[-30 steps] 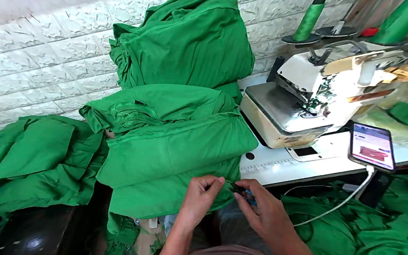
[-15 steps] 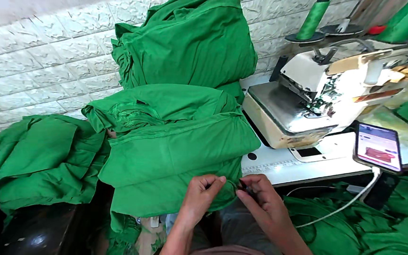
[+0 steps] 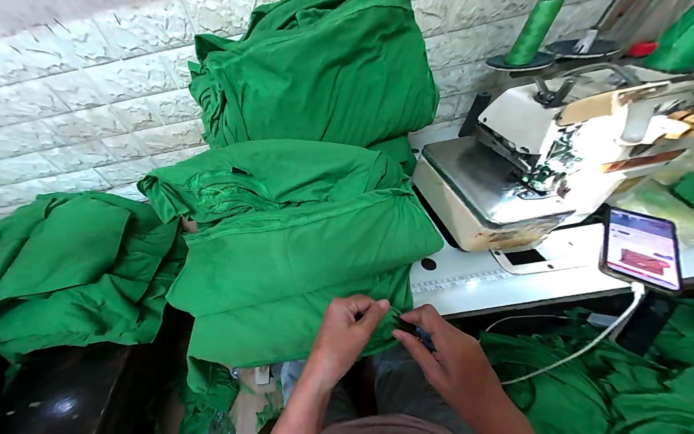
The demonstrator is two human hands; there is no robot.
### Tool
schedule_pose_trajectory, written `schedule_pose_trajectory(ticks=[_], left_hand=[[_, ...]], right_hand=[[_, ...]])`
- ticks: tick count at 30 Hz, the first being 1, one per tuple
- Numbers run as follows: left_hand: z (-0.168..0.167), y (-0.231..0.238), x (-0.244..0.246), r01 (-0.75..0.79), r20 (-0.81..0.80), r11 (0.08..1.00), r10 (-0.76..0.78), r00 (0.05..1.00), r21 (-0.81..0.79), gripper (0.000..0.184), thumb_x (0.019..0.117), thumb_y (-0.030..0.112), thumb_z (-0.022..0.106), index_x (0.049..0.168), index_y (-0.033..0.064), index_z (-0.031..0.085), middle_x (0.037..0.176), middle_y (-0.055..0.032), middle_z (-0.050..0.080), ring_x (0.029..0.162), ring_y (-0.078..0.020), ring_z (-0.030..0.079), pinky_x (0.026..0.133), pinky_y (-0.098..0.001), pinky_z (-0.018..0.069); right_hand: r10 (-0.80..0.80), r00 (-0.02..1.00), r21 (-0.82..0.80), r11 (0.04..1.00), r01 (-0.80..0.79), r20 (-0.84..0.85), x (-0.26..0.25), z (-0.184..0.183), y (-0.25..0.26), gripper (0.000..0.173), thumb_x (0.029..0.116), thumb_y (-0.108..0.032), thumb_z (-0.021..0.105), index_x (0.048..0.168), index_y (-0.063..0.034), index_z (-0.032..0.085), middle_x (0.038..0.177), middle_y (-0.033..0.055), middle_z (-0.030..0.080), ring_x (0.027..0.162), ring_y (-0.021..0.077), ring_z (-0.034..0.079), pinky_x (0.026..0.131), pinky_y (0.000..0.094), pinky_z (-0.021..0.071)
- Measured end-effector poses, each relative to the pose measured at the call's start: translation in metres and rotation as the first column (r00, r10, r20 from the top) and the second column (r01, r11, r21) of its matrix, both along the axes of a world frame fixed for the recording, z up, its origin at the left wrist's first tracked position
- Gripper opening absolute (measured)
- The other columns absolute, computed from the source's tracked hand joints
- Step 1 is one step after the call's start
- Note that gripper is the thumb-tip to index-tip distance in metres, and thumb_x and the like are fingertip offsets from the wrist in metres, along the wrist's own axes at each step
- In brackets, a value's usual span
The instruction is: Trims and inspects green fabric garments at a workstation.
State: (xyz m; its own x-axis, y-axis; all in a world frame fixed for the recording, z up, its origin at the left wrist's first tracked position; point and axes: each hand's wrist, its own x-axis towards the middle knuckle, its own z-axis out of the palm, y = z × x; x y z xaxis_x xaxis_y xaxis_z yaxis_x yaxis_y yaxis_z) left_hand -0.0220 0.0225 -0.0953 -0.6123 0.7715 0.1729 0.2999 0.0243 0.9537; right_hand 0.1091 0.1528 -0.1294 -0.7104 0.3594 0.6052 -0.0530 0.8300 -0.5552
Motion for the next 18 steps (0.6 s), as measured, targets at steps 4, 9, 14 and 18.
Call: schedule_pose_trajectory(ticks=[4,9,14,18], left_hand=[[0.000,0.000,0.001,0.000,-0.010,1.000,0.000,1.000,-0.012,0.034,0.1029,0.020,0.059,0.073,0.0060,0.066,0.063,0.0061,0.051,0.055,0.0010,0.045,0.052,-0.0171,0.0366],[-0.001,-0.002,0.000,-0.004,-0.021,1.000,0.004,1.000,-0.006,0.035,0.1033,0.021,0.059,0.072,0.0060,0.065,0.062,0.0058,0.051,0.055,0.0004,0.045,0.052,-0.0173,0.0362],[-0.002,0.001,0.001,-0.015,-0.017,1.000,0.014,1.000,-0.006,0.033,0.1035,0.021,0.058,0.075,0.0059,0.065,0.064,0.0056,0.051,0.057,0.0005,0.045,0.053,-0.0176,0.0370],[-0.005,-0.003,0.022,-0.232,-0.285,0.959,0.271,0.919,0.162,0.025,0.1044,0.020,0.055,0.104,-0.0012,0.069,0.095,-0.0079,0.068,0.083,-0.0087,0.064,0.074,-0.0235,0.0539]], right_hand=[[-0.051,0.999,0.080,0.996,0.051,-0.010,-0.001,0.001,-0.002,0.029,0.1004,-0.035,0.058,0.099,-0.0080,0.069,0.078,0.0038,0.069,0.067,0.0143,0.068,0.056,0.0276,0.0556],[-0.032,0.996,-0.136,0.990,0.021,-0.080,0.002,-0.004,0.009,0.029,0.1012,-0.036,0.060,0.103,-0.0082,0.066,0.082,-0.0002,0.069,0.069,0.0018,0.064,0.060,0.0178,0.0538],[0.083,0.987,-0.305,0.945,-0.121,-0.134,-0.007,-0.005,0.008,0.054,0.0895,-0.040,0.077,0.128,-0.0060,0.060,0.107,0.0021,0.067,0.068,-0.0008,0.053,0.056,0.0152,0.0445],[0.094,0.994,-0.297,0.949,-0.106,-0.054,-0.015,-0.013,0.011,0.020,0.0911,-0.023,0.069,0.099,-0.0044,0.072,0.089,0.0016,0.063,0.070,-0.0024,0.053,0.061,0.0100,0.0453]])
